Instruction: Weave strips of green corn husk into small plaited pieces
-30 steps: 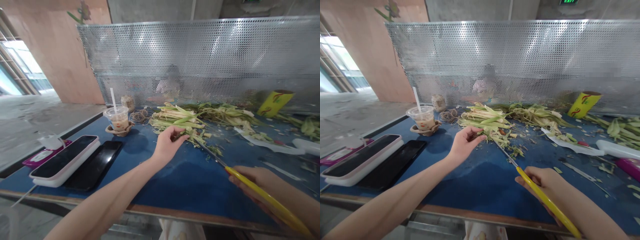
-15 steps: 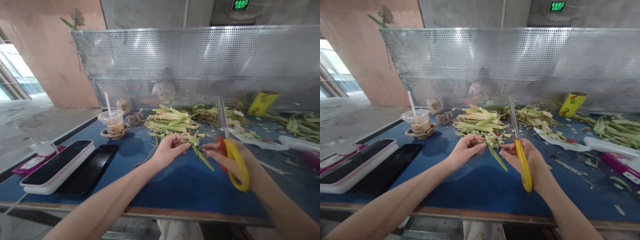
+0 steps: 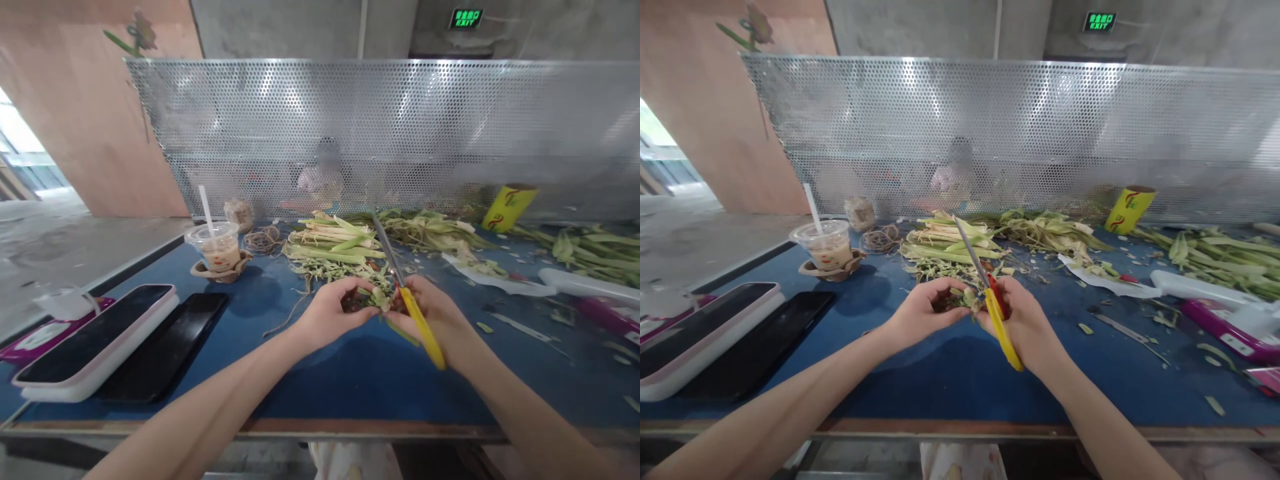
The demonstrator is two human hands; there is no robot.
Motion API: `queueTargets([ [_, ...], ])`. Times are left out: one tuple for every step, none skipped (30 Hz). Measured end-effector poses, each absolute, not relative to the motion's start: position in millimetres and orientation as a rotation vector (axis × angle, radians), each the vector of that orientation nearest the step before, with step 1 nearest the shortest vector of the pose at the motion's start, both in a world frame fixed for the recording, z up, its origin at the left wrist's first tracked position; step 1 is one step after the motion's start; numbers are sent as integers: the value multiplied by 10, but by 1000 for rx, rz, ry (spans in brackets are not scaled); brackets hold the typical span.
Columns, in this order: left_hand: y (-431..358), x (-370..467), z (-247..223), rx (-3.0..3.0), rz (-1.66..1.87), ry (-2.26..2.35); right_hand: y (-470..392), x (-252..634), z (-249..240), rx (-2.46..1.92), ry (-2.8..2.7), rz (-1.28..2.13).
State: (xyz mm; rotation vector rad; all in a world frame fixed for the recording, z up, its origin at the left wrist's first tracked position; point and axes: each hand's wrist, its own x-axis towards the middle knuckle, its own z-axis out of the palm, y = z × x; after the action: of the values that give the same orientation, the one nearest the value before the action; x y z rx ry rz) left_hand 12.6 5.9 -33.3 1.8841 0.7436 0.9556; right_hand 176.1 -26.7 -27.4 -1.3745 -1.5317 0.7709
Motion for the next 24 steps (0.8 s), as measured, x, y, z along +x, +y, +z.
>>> queueTargets([
  [59,122,-335,1940,962,755,-280,1745,-268,-1376,-1501,787],
  [55,118,-333,1999,965,763,-300,1733,-261,-1377,-1490,800],
  [49,114,-329,2063,969,771,-327,1725,-253,-1379,-1491,806],
  [41,111,-323,2128,974,784,-355,1720,-244,-1384,-1495,802],
  [32,108,-316,2190,986,799,-383,1717,-234,-1390,-1501,798],
  [23,105,-308,2248,999,811,-406,1714,-222,-1396,-1497,801],
  [16,102,-301,2298,1017,817,-422,1711,-209,-1396,-1481,814],
  [10,99,-296,2339,1038,812,-431,1705,-195,-1389,-1460,838],
  [6,96,-293,2368,1064,796,-433,1698,-181,-1376,-1438,868],
  [3,95,-293,2385,1091,772,-431,1689,-167,-1363,-1416,894],
  [1,95,-297,2392,1121,746,-427,1679,-155,-1351,-1391,913],
  [-1,96,-304,2387,1154,722,-423,1668,-145,-1344,-1366,920],
  [-3,100,-313,2371,1181,702,-420,1657,-138,-1339,-1343,921],
  [-4,105,-324,2342,1200,689,-418,1645,-132,-1334,-1323,919],
  [-3,110,-336,2297,1216,683,-416,1634,-127,-1327,-1304,915],
  [0,116,-346,2232,1236,685,-410,1623,-122,-1317,-1286,914],
  [8,122,-353,2147,1247,689,-400,1614,-117,-1308,-1271,916],
  [20,125,-357,2049,1243,694,-384,1608,-111,-1302,-1257,921],
  [36,126,-356,1954,1215,697,-363,1608,-106,-1297,-1240,935],
  [56,124,-351,1871,1167,697,-340,1617,-102,-1293,-1227,952],
  [77,120,-343,1813,1106,696,-319,1635,-102,-1291,-1222,971],
  [95,114,-334,1778,1048,700,-302,1664,-106,-1291,-1222,985],
  [110,108,-324,1766,1004,710,-292,1702,-116,-1292,-1250,987],
  [119,102,-315,1775,977,730,-290,1745,-130,-1292,-1297,980],
])
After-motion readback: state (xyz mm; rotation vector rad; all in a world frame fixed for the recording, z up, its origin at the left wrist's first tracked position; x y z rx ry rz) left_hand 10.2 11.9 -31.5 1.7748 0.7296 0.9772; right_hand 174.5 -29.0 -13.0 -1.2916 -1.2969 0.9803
